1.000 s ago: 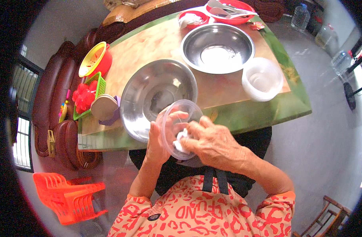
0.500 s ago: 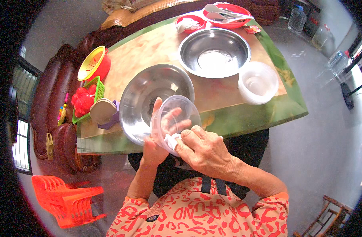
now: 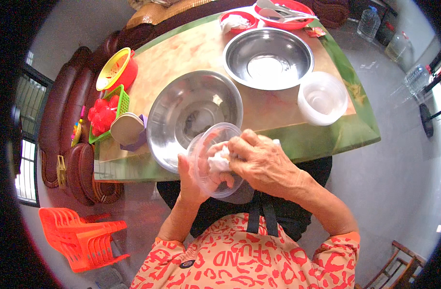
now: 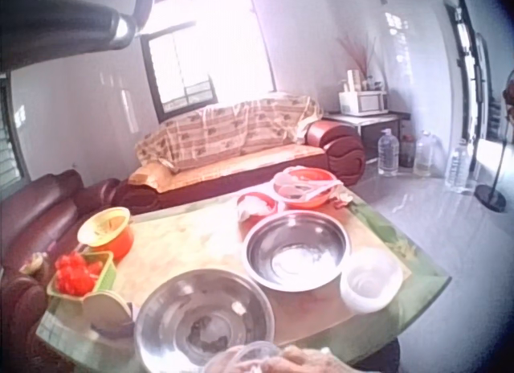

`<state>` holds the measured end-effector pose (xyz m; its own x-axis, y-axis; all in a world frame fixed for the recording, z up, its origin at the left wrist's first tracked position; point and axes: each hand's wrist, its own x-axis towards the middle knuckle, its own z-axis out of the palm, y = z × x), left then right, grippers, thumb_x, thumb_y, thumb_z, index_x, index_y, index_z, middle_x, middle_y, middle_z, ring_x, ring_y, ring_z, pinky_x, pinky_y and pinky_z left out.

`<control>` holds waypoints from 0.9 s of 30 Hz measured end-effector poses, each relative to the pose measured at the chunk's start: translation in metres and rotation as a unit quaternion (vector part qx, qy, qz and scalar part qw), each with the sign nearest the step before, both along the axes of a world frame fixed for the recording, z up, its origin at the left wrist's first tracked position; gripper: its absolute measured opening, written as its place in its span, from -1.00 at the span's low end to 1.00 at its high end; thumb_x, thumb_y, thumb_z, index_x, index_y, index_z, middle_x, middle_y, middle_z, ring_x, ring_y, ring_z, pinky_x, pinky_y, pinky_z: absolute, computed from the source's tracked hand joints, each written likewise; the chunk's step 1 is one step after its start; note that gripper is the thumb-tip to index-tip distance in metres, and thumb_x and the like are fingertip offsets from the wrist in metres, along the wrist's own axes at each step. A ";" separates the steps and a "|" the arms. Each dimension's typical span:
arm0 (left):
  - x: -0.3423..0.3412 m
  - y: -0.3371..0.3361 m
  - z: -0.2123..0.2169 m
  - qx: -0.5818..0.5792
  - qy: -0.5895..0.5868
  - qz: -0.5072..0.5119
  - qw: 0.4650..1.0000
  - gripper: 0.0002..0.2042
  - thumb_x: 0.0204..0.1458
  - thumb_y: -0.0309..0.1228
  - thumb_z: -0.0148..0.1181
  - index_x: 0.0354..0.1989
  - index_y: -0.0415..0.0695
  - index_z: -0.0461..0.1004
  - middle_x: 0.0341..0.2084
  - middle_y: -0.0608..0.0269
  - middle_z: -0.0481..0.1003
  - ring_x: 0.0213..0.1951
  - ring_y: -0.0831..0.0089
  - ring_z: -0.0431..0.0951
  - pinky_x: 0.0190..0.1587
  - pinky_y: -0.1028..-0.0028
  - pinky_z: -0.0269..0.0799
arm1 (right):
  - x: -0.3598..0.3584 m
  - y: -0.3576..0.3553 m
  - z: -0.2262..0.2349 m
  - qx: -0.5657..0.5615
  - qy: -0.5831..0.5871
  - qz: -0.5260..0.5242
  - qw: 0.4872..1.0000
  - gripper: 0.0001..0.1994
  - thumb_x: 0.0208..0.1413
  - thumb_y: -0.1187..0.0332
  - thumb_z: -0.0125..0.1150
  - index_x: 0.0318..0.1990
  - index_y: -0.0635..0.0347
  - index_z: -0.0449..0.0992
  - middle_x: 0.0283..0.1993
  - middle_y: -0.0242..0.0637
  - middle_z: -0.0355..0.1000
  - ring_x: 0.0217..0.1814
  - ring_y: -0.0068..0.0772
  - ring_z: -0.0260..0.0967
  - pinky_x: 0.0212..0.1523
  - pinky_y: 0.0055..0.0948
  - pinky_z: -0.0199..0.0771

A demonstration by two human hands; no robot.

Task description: The person wipes a large metal bowl with a white cloth and places it on a table. They then wipe a small plastic container and a yellow plastic colander, placing each item on the table after cleaning. The person handles the items one at a time, using the cloth to dry or polish the surfaces.

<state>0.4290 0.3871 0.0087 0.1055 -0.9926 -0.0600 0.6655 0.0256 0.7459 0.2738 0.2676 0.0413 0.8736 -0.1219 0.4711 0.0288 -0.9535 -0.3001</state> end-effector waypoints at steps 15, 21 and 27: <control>-0.004 0.003 -0.004 0.012 0.051 -0.001 0.999 -0.08 -0.10 0.31 0.05 0.28 -0.13 -0.01 0.05 -0.03 0.27 0.04 0.20 0.39 0.00 0.30 0.45 | 0.006 0.023 0.001 0.124 0.047 0.073 0.988 -0.79 -0.21 0.40 0.21 -0.32 0.19 0.50 -0.12 -0.26 0.40 -0.12 -0.23 0.38 -0.24 -0.36 0.53; -0.001 0.005 0.002 0.036 -0.012 -0.002 0.999 -0.03 -0.09 0.37 -0.05 0.32 -0.17 -0.08 0.15 -0.10 0.21 -0.02 0.07 0.46 -0.22 0.15 0.54 | 0.017 0.019 -0.002 -0.011 -0.020 -0.034 0.999 -0.70 -0.27 0.30 0.24 -0.31 0.22 0.51 -0.26 -0.31 0.36 -0.20 -0.32 0.37 -0.33 -0.40 0.50; -0.001 0.005 -0.001 0.041 -0.010 -0.001 0.999 -0.09 -0.03 0.32 -0.08 0.31 -0.16 -0.05 0.16 -0.03 0.21 -0.06 0.10 0.49 -0.24 0.15 0.56 | 0.022 0.023 0.004 -0.063 0.038 -0.118 0.990 -0.60 -0.37 0.21 0.30 -0.30 0.22 0.51 -0.28 -0.30 0.36 -0.23 -0.33 0.37 -0.39 -0.41 0.51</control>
